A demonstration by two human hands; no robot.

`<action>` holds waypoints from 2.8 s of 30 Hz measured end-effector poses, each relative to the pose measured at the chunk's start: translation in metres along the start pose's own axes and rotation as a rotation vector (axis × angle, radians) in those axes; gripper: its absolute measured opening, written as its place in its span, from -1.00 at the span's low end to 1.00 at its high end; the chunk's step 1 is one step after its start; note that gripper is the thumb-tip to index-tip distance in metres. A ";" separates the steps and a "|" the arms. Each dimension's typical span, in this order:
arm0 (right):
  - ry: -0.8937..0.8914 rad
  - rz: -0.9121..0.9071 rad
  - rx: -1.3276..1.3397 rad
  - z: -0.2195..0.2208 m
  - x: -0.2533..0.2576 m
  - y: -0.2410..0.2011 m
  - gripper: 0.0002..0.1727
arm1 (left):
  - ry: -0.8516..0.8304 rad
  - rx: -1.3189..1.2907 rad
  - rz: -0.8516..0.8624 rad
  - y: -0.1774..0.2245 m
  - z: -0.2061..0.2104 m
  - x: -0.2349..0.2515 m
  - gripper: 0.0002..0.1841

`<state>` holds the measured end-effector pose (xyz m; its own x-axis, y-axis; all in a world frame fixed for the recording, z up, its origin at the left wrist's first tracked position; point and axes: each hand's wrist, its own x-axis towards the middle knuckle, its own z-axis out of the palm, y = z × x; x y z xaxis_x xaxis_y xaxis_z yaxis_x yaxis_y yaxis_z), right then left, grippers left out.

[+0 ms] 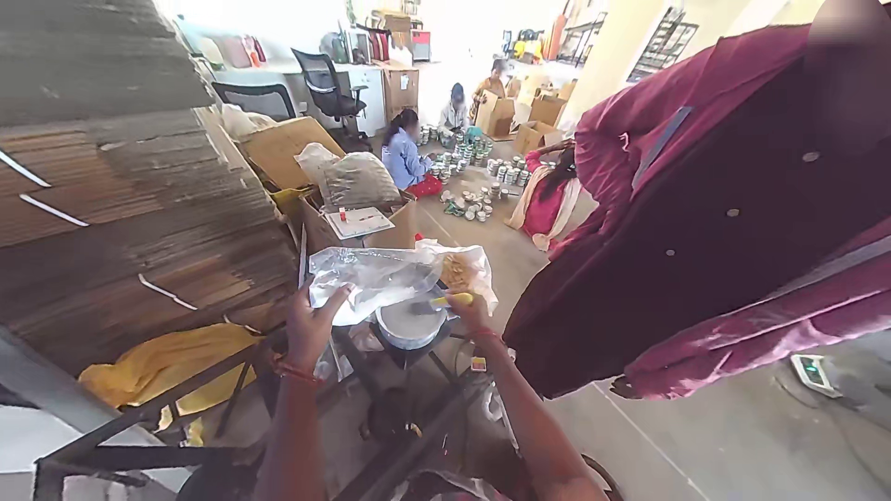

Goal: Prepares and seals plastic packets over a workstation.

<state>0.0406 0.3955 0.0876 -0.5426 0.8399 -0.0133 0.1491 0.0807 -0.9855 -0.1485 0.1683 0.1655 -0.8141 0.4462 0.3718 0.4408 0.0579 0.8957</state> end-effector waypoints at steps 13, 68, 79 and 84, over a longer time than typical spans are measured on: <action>-0.117 -0.038 -0.098 -0.005 -0.010 -0.017 -0.70 | 0.044 -0.036 -0.028 0.001 0.005 -0.007 -0.23; 0.029 -0.075 -0.052 0.007 -0.010 0.005 -0.74 | 0.001 0.003 -0.047 -0.028 0.010 0.001 -0.38; -0.017 -0.064 -0.142 0.000 -0.010 -0.003 -0.75 | -0.018 0.046 -0.065 -0.025 0.008 0.001 -0.46; 0.044 -0.048 -0.246 -0.018 -0.019 -0.017 -0.76 | 0.006 0.018 -0.061 -0.023 0.008 0.003 -0.54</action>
<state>0.0629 0.3877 0.1071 -0.5183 0.8540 0.0449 0.3238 0.2446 -0.9139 -0.1581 0.1756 0.1443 -0.8420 0.4361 0.3177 0.3966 0.1011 0.9124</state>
